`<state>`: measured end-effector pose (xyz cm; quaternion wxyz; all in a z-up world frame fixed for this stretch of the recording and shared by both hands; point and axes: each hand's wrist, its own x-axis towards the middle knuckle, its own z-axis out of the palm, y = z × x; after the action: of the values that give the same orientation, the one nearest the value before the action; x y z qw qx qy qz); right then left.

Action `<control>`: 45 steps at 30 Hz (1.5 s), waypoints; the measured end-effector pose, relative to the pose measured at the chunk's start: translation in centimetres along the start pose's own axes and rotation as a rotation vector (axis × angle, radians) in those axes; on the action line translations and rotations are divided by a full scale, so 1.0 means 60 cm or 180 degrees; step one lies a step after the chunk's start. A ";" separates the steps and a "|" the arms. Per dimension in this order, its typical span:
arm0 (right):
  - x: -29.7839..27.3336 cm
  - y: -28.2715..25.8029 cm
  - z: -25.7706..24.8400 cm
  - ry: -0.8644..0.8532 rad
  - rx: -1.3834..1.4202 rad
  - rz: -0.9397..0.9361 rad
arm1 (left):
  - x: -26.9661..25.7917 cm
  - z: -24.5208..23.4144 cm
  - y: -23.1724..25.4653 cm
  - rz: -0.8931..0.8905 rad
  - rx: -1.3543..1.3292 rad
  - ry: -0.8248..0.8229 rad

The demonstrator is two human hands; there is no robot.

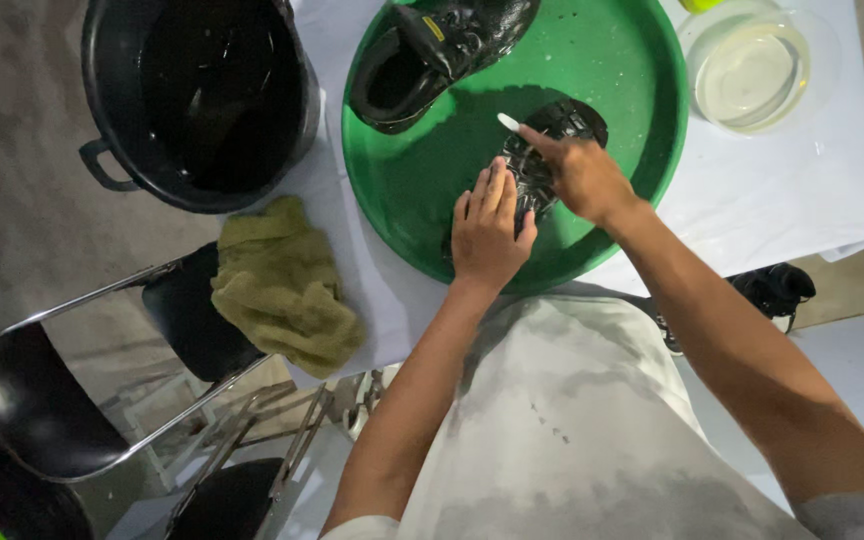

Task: The person cleans the sole of a black shoe using a toothbrush and a white cleaning substance over a green tray, periodically dipping the brush into a small container of liquid.

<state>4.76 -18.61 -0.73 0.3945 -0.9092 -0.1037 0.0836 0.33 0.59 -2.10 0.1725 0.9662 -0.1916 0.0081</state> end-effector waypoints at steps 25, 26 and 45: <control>-0.055 -0.035 -0.042 -0.0737 -0.0756 0.0593 | -0.008 0.015 -0.002 -0.0012 -0.0036 0.0110; -0.045 -0.036 -0.034 -0.0722 -0.0802 0.0518 | -0.005 0.014 -0.004 -0.0046 -0.0033 0.0077; -0.015 -0.047 0.009 -0.0473 -0.0764 0.0413 | -0.007 0.024 -0.001 -0.0116 -0.0038 0.0199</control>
<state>3.42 -16.58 1.07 0.2680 -0.9459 -0.0829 0.1630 -0.08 0.31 -3.50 0.1843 0.9677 -0.1686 0.0340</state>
